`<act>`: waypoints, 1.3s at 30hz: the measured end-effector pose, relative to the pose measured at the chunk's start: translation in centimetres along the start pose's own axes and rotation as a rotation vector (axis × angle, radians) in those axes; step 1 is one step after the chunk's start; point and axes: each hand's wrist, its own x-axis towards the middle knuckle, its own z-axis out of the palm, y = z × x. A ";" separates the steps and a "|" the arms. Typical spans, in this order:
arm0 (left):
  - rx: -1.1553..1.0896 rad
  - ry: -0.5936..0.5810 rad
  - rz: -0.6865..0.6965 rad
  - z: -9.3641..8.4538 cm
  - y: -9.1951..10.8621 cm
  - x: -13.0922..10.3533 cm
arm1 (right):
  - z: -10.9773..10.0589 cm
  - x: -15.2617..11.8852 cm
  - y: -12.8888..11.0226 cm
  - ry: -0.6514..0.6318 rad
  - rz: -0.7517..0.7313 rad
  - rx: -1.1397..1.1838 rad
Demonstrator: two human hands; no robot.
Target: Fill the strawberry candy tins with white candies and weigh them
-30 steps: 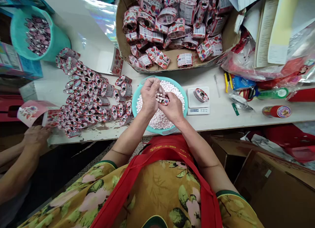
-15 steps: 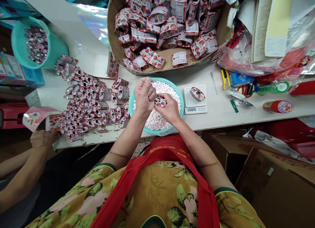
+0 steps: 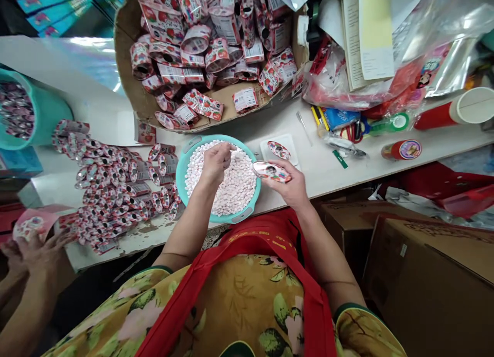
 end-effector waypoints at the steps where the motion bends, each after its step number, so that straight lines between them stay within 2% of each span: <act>1: 0.209 -0.038 0.111 1.2 -0.1 0.4 | -1.3 0.1 0.2 0.088 -0.012 -0.019; 4: 0.905 -0.314 0.356 5.0 -0.7 1.8 | -5.3 1.2 1.8 0.440 -0.057 -0.096; 6: 1.275 -0.502 0.439 7.2 -1.1 2.7 | -7.1 2.3 3.2 0.568 -0.061 -0.111; 8: 1.475 -0.588 0.487 8.5 -1.1 3.2 | -7.6 3.6 4.7 0.573 -0.040 -0.106; 9: 1.516 -0.586 0.490 8.6 -0.9 3.2 | -7.4 4.3 5.5 0.549 -0.031 -0.109; 11: 1.509 -0.503 0.458 7.7 0.0 2.7 | -6.1 5.7 6.8 0.474 -0.037 -0.132; 14: 1.331 -0.299 0.395 4.3 2.5 0.7 | -3.4 7.8 8.2 0.321 -0.070 -0.195; 17: 1.050 -0.138 0.355 0.9 4.5 -2.3 | -1.3 8.6 7.9 0.214 -0.096 -0.295; 19: 0.862 -0.097 0.317 -0.5 4.8 -4.2 | -0.3 7.7 6.4 0.225 -0.159 -0.350; 21: 0.687 -0.137 0.280 -1.3 4.2 -5.6 | 0.6 5.7 4.1 0.166 -0.202 -0.344; 22: 0.599 -0.186 0.261 -1.5 3.7 -6.1 | 1.0 4.4 2.9 0.066 -0.179 -0.324; 24: 0.388 -0.232 0.213 -1.6 2.6 -6.7 | 2.1 1.7 0.7 -0.193 -0.031 -0.285; 26: 0.110 -0.149 0.134 -1.7 1.6 -6.7 | 3.2 -0.5 -0.8 -0.340 0.147 -0.250; 28: -0.178 -0.041 -0.005 -1.7 0.6 -6.3 | 4.1 -1.8 -1.6 -0.349 0.246 -0.219; 29: -0.294 -0.029 -0.093 -1.6 0.2 -6.1 | 4.5 -2.2 -1.8 -0.335 0.269 -0.209; 31: -0.438 -0.081 -0.269 -1.3 -0.6 -5.8 | 5.2 -2.5 -1.7 -0.320 0.316 -0.217; 33: -0.502 -0.121 -0.378 -0.8 -1.4 -5.7 | 5.5 -2.4 -1.5 -0.331 0.372 -0.238; 39: -0.563 -0.113 -0.383 0.2 -2.5 -6.3 | 5.4 -2.2 -1.0 -0.330 0.431 -0.218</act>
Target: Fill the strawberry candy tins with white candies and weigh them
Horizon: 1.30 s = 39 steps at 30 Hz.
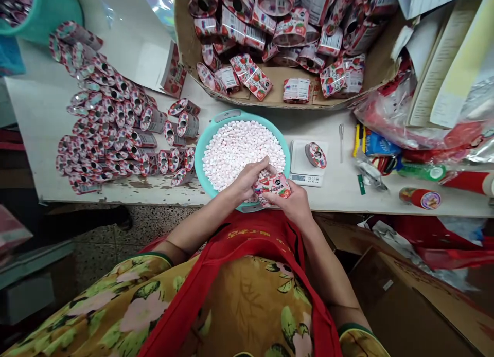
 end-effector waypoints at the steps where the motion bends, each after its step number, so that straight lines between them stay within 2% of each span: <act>1: -0.008 0.002 0.009 0.0 0.0 0.0 | 0.0 0.0 0.1 0.005 -0.011 0.000; 5: -0.053 0.001 0.085 -0.4 0.5 0.1 | -0.1 -0.2 0.6 0.012 -0.110 0.043; 10: -0.096 -0.021 0.066 -2.9 2.1 -0.1 | -1.5 -0.7 1.7 0.034 -0.284 0.188; 12: -0.100 0.026 0.102 -4.2 2.9 -0.4 | -3.2 -0.9 2.4 0.148 -0.366 0.222; 16: -0.101 0.154 0.153 -6.5 4.3 -0.7 | -7.9 -1.6 4.4 0.614 -0.475 0.311; 18: -0.099 0.169 0.157 -7.1 4.8 -0.7 | -10.0 -2.1 5.4 0.777 -0.510 0.356; 20: -0.083 0.176 0.173 -7.3 5.1 -0.5 | -11.5 -2.6 6.4 0.857 -0.499 0.368; 23: -0.001 0.181 0.205 -6.7 5.4 0.0 | -11.7 -3.2 7.6 0.909 -0.439 0.360; 27: 0.219 0.068 0.224 -3.8 4.8 0.1 | -9.6 -3.4 8.2 0.851 -0.328 0.260; 30: 0.488 -0.129 0.294 -0.7 3.7 -0.9 | -7.6 -3.2 7.2 0.690 -0.280 0.131; 33: 0.776 -0.302 0.400 1.5 2.5 -2.7 | -5.6 -2.7 5.5 0.548 -0.330 0.031; 36: 1.072 -0.315 0.507 1.7 1.6 -4.4 | -3.5 -2.0 4.0 0.411 -0.430 -0.100; 39: 1.378 -0.179 0.552 -0.1 1.6 -6.0 | -0.6 -1.1 2.9 0.266 -0.510 -0.196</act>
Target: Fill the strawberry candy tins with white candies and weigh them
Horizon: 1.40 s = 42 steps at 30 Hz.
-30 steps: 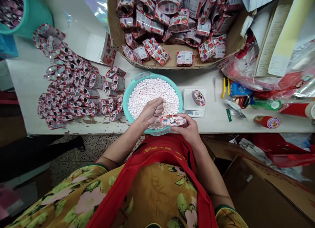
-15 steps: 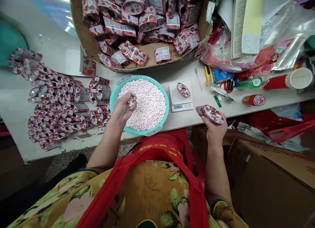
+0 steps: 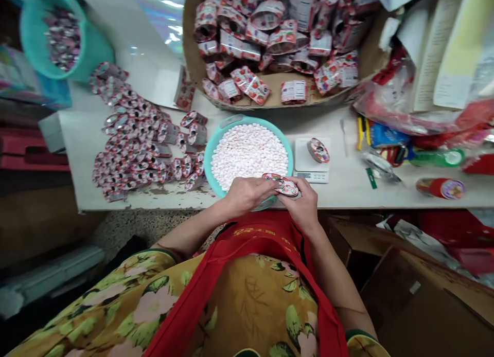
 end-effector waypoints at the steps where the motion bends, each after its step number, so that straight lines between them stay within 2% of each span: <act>1: 0.084 0.009 -0.026 -0.6 -0.4 -0.9 | 1.1 0.2 -0.5 -0.056 -0.030 0.006; 4: 0.194 0.070 -0.108 -3.1 -1.7 -4.8 | 3.8 0.8 -2.0 -0.225 -0.125 0.046; 6: 0.199 0.177 -0.175 -5.1 -2.8 -8.6 | 4.4 1.4 -2.6 -0.208 -0.180 0.048; 8: 0.259 0.244 -0.316 -6.9 -4.6 -12.7 | 3.8 2.7 -2.1 0.016 -0.199 0.027; 9: 0.331 0.219 -0.431 -7.5 -5.9 -14.6 | 3.0 3.4 -1.4 0.177 -0.187 0.013; 11: 0.531 0.041 -0.691 -7.9 -9.0 -17.1 | 0.9 5.2 1.1 0.482 -0.135 -0.026; 13: 0.646 -0.130 -0.882 -7.2 -12.5 -17.7 | -1.5 6.6 4.2 0.641 -0.076 -0.076; 15: 0.655 -0.175 -1.002 -5.6 -15.6 -16.6 | -3.5 7.6 7.2 0.633 -0.045 -0.115; 17: 0.625 -0.123 -1.086 -4.0 -17.6 -15.2 | -4.4 7.9 9.7 0.529 -0.038 -0.135; 20: 0.552 0.019 -1.158 -2.7 -18.9 -14.2 | -4.2 8.1 12.1 0.398 -0.052 -0.176; 22: 0.411 0.211 -1.135 -2.9 -18.7 -14.2 | -3.4 8.6 12.9 0.407 -0.040 -0.220; 23: 0.266 0.345 -1.093 -3.1 -18.4 -14.2 | -3.0 9.0 13.2 0.435 -0.016 -0.241; 25: -0.196 0.602 -0.943 -3.7 -17.4 -13.6 | -2.5 9.9 13.1 0.506 0.052 -0.241; 26: -0.476 0.673 -0.847 -4.0 -16.7 -12.9 | -2.4 10.2 12.8 0.531 0.079 -0.206; 27: -0.742 0.695 -0.749 -4.2 -15.8 -11.7 | -2.5 10.5 12.1 0.543 0.089 -0.153; 29: -1.135 0.654 -0.594 -4.3 -13.8 -8.6 | -3.0 10.4 9.9 0.518 0.059 -0.034; 31: -1.338 0.606 -0.509 -4.1 -11.5 -4.8 | -3.3 9.6 6.6 0.421 0.014 0.047; 33: -1.455 0.577 -0.463 -3.7 -9.2 -1.0 | -2.8 8.5 2.8 0.255 0.022 0.097; 36: -1.600 0.432 -0.428 -2.8 -6.8 3.4 | -0.4 7.3 -2.0 -0.066 0.171 0.169; 39: -1.739 0.307 -0.465 -1.7 -6.0 5.3 | 2.8 6.9 -4.2 -0.329 0.403 0.249; 40: -1.779 0.291 -0.487 -1.4 -6.1 5.5 | 3.6 6.8 -4.3 -0.362 0.470 0.281; 42: -1.835 0.293 -0.530 -0.8 -6.3 5.4 | 4.6 6.8 -4.1 -0.351 0.563 0.326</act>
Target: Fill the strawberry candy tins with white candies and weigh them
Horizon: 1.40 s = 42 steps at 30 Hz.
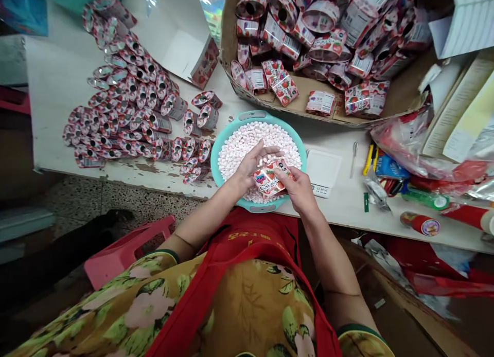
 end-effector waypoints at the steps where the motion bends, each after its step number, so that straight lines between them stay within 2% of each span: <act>1: -0.020 0.018 -0.005 -0.2 -0.2 0.0 | 0.0 0.2 0.2 0.019 0.008 0.010; 6: -0.027 0.095 0.012 -0.6 -0.7 -0.1 | -1.0 0.1 1.0 0.025 -0.117 -0.056; 12: 0.109 0.078 0.047 0.1 -0.8 0.0 | -2.0 -1.4 0.6 -0.051 -0.196 -0.100; 14: 0.129 0.049 0.065 0.3 -0.7 0.1 | -2.2 -1.5 0.5 -0.055 -0.194 -0.122; 17: 0.157 0.018 0.010 0.7 -0.8 0.2 | -2.6 -1.5 0.4 -0.040 -0.147 -0.161; 22: 0.166 0.009 -0.026 0.8 -1.5 0.0 | -3.0 -1.7 0.4 -0.101 -0.095 -0.083; 27: 0.184 0.043 -0.053 1.3 -2.2 -0.2 | -3.4 -2.0 0.8 -0.061 -0.072 -0.124; 30: 0.170 0.037 -0.052 1.7 -2.6 -0.3 | -3.8 -2.0 1.2 -0.090 -0.101 -0.137; 35: 0.293 -0.034 0.123 1.5 -2.2 -0.3 | -3.9 -2.3 1.6 -0.056 -0.229 -0.056; 37: 0.443 0.047 0.255 0.8 -1.5 0.0 | -4.5 -2.5 1.8 0.006 -0.304 -0.066; 40: 0.852 0.248 0.563 -0.3 -0.3 0.4 | -6.7 -2.3 2.5 0.198 -0.384 -0.073; 42: 1.127 0.262 0.711 -0.3 0.3 0.6 | -8.8 -1.4 3.3 0.400 -0.403 -0.063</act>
